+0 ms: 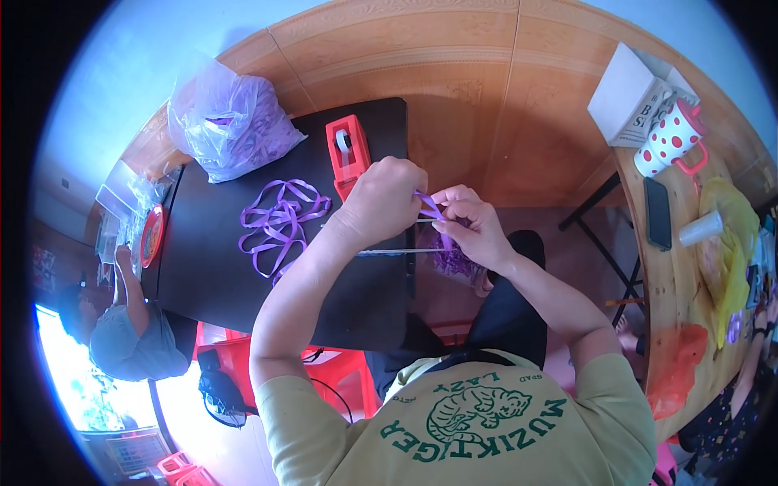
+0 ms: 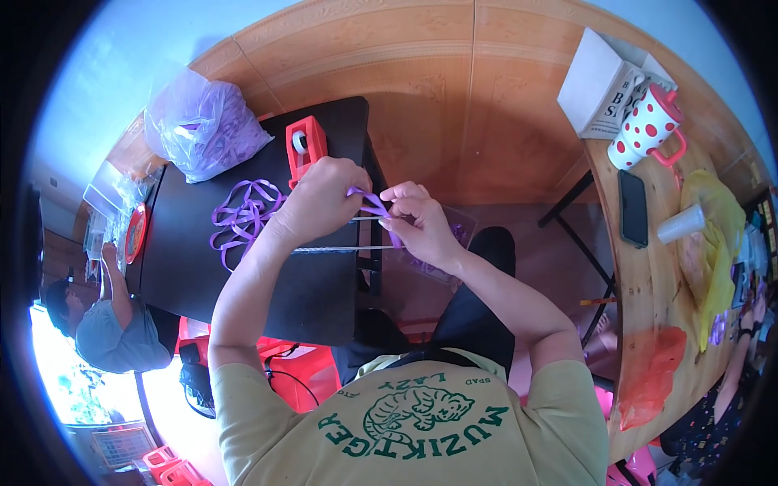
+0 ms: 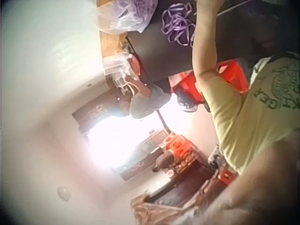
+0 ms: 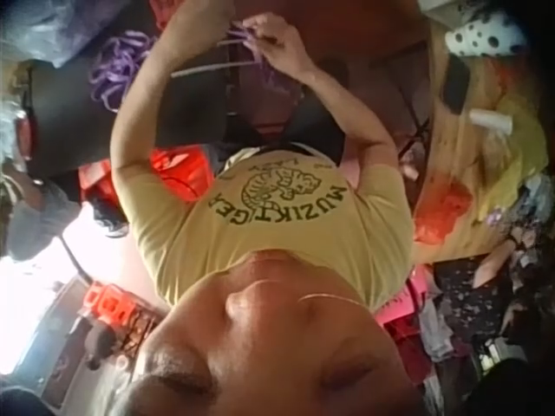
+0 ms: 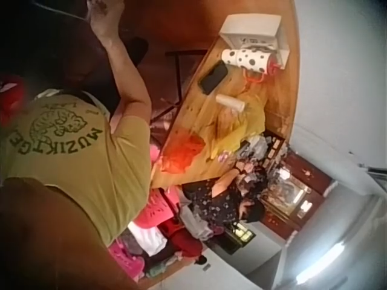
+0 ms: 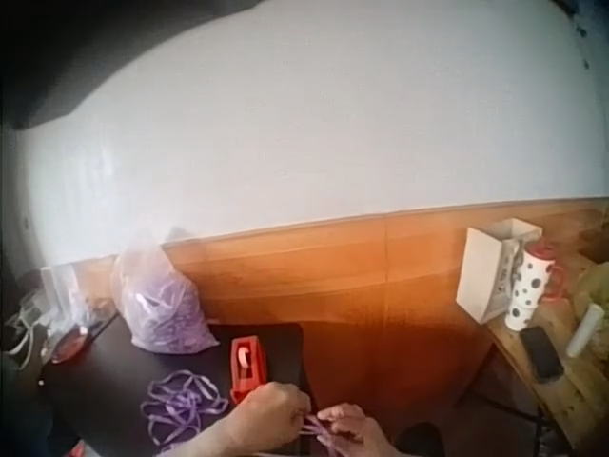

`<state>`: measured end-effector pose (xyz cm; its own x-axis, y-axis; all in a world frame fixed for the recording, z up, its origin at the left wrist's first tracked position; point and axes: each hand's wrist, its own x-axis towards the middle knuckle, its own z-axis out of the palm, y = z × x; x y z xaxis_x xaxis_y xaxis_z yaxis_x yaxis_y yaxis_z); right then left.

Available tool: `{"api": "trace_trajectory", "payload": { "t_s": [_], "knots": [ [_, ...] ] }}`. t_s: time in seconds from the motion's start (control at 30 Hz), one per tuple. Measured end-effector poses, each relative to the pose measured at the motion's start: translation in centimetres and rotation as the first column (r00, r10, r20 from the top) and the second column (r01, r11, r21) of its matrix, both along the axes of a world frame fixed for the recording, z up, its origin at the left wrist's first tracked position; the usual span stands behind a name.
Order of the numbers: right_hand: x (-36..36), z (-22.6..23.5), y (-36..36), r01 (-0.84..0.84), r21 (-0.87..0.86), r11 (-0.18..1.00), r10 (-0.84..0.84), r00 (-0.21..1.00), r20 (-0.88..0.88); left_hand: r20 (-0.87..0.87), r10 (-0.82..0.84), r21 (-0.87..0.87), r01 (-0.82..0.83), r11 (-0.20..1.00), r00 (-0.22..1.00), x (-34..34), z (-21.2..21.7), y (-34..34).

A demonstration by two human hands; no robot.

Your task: Wrapping purple ribbon strips around a pair of parallel metal rods at a manual workstation.

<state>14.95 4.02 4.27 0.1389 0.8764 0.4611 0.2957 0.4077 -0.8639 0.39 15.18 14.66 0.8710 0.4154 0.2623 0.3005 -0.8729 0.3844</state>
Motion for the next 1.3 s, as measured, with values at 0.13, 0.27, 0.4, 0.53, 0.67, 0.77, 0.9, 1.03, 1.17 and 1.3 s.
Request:
{"api": "trace_trajectory", "payload": {
  "t_s": [0.13,0.27,0.4,0.53,0.67,0.77,0.9,1.03,1.17,1.3],
  "knots": [
    [-0.2,-0.3,-0.1,0.022,0.026,0.999,-0.022,1.0,-0.006,0.057,0.063,0.234,-0.075,0.969,0.996,0.0,-0.1,-0.9],
    [-0.5,-0.3,-0.1,0.049,0.02,0.999,-0.049,0.999,-0.011,0.135,0.199,0.268,-0.229,0.936,0.971,0.2,-0.5,-1.7],
    [-0.7,0.0,-0.2,0.077,0.016,0.997,-0.077,0.997,0.009,0.211,0.182,-0.109,-0.162,0.981,0.961,-0.1,-1.4,-0.7],
    [-0.8,0.0,0.0,0.082,0.034,0.996,-0.082,0.997,0.004,0.101,0.307,-0.898,-0.046,0.438,0.946,-0.1,-0.7,0.3],
    [-0.8,0.1,0.0,0.092,0.067,0.994,-0.095,0.995,0.037,0.135,0.319,-0.991,0.132,0.032,0.938,-0.5,-0.6,0.1],
    [-1.1,0.4,-0.2,0.077,0.107,0.991,-0.085,0.994,0.065,0.18,0.332,-0.973,0.216,-0.075,0.926,-0.4,-1.0,-1.1],
    [-0.7,0.7,-0.6,0.075,0.132,0.988,-0.092,0.987,0.129,0.22,0.417,-0.951,0.289,-0.108,0.882,-0.3,-0.6,-1.8],
    [-0.6,0.8,-0.7,0.07,0.112,0.991,-0.083,0.989,0.12,0.203,0.418,-0.973,0.231,-0.018,0.885,-0.5,-0.8,-1.5],
    [-0.9,0.4,-0.5,0.068,0.135,0.989,-0.085,0.988,0.126,0.095,0.423,-0.987,0.031,0.156,0.901,0.0,-0.7,-1.8],
    [-1.0,0.7,-0.6,0.086,0.166,0.982,-0.112,0.982,0.153,0.124,0.379,-0.992,0.106,0.069,0.917,-0.1,-0.5,-1.9]
  ]
}}
